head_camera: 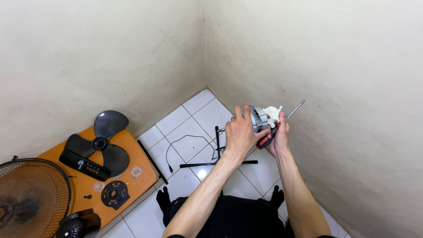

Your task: The person uses a screwdriver to remove a screw from the fan motor housing, then repeatedly attempts to fit a white plastic gear onto the motor shaft. The person rotates the motor and adjusts the gear multiple times but does not complete the assembly.

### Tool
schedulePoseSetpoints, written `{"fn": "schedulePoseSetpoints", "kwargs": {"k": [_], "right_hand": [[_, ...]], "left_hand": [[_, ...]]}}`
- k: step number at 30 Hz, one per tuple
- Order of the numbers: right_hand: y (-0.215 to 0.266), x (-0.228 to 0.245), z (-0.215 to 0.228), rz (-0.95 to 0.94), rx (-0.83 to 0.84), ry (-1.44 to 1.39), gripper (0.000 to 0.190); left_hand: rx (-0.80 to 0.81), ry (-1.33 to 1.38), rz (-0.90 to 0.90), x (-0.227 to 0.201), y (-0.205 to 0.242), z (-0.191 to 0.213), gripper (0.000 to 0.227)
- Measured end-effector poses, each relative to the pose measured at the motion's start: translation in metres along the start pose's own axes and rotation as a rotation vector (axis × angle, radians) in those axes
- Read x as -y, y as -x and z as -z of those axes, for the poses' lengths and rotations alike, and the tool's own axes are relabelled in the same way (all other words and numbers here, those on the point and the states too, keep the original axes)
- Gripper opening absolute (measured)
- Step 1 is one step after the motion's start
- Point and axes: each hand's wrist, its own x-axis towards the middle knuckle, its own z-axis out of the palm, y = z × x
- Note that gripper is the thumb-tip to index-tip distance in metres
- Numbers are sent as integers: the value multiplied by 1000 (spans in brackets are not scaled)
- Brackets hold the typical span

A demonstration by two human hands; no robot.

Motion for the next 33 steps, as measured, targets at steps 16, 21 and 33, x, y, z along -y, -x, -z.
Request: {"fn": "schedulePoseSetpoints", "kwargs": {"k": [16,21,33], "right_hand": [[9,-6,-1,55,70,-16,50],[8,-4,3,51,48,-24,51],[8,0,7,80,69,60,51]], "left_hand": [[233,-33,-60,87,19,64,25],[105,130,-143,86,18,62,24],[413,323,14,91,-2,52,37]]}}
